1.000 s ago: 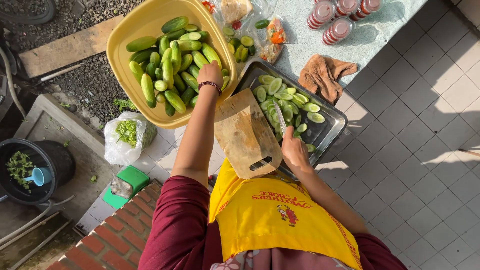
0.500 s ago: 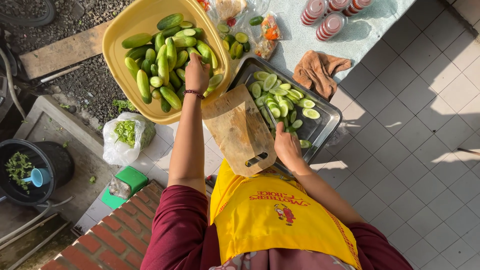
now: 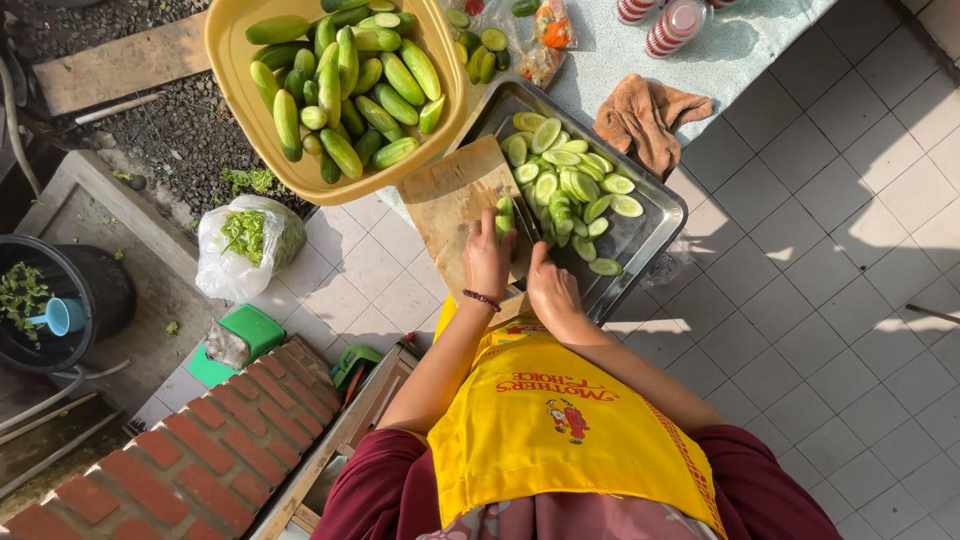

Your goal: Slicing fresh cucumbers on a wooden cutting board using a kitchen knife.

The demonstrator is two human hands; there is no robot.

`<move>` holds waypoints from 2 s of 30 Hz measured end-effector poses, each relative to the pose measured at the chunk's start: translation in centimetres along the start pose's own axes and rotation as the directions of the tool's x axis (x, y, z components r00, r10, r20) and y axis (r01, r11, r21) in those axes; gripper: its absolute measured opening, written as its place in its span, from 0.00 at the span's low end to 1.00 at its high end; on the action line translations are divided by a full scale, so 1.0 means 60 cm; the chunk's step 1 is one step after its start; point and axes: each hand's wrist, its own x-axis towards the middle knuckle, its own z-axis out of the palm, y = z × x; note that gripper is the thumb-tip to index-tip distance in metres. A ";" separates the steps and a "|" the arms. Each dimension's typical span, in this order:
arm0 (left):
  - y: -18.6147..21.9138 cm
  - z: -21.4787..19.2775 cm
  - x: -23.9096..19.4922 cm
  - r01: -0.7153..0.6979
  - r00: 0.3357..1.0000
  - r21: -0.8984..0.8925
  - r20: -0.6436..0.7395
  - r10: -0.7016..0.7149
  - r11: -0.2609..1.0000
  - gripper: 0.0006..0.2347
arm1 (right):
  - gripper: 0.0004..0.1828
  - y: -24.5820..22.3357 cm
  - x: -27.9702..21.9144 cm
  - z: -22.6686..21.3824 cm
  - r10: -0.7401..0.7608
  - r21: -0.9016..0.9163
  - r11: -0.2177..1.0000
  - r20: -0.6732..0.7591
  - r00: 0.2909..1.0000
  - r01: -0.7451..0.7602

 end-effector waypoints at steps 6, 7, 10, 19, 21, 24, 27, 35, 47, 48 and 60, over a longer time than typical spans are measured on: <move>-0.016 0.024 -0.029 -0.022 0.998 0.046 -0.053 0.025 0.999 0.22 | 0.26 0.040 0.022 0.062 -0.139 -0.191 0.975 -0.141 0.980 0.111; -0.020 0.027 -0.030 -0.020 0.998 0.044 -0.055 0.022 0.999 0.22 | 0.26 0.048 0.021 0.075 -0.141 -0.193 0.975 -0.139 0.980 0.113; -0.027 0.037 -0.023 -0.041 0.997 0.066 -0.066 0.046 0.997 0.22 | 0.29 0.067 0.031 0.099 -0.219 -0.268 0.949 -0.192 0.957 0.164; -0.046 0.051 -0.012 -0.063 0.993 0.075 -0.096 0.070 0.995 0.22 | 0.27 -0.038 0.025 -0.029 -0.017 -0.066 0.998 -0.063 0.998 0.013; -0.041 0.051 -0.013 -0.074 0.988 0.103 -0.125 0.087 0.992 0.22 | 0.29 -0.039 0.055 -0.021 0.001 -0.056 0.998 -0.052 0.999 -0.004; -0.030 0.040 -0.022 -0.060 0.990 0.033 -0.128 0.064 0.998 0.21 | 0.32 0.038 0.084 0.070 0.083 0.001 0.997 -0.007 0.996 -0.083; -0.020 0.017 -0.031 -0.088 0.987 -0.093 -0.139 0.074 0.992 0.20 | 0.30 0.053 -0.030 0.037 -0.068 -0.125 0.990 -0.037 0.997 0.063; -0.025 0.025 -0.030 -0.052 0.988 -0.065 -0.148 0.042 0.997 0.17 | 0.27 0.025 -0.038 0.001 -0.204 -0.195 0.966 -0.177 0.963 0.169; -0.019 0.015 -0.031 -0.081 0.978 -0.121 -0.203 0.055 0.989 0.15 | 0.25 0.018 0.006 0.011 -0.123 -0.216 0.969 -0.004 0.992 0.119; -0.023 0.018 -0.036 -0.086 0.976 -0.126 -0.208 0.058 0.988 0.14 | 0.25 0.047 -0.013 0.031 -0.109 -0.276 0.955 0.020 0.994 0.110; -0.040 0.014 -0.020 -0.095 0.960 -0.088 -0.271 0.068 0.992 0.13 | 0.28 0.004 -0.010 0.001 -0.226 -0.220 0.954 -0.093 0.970 0.202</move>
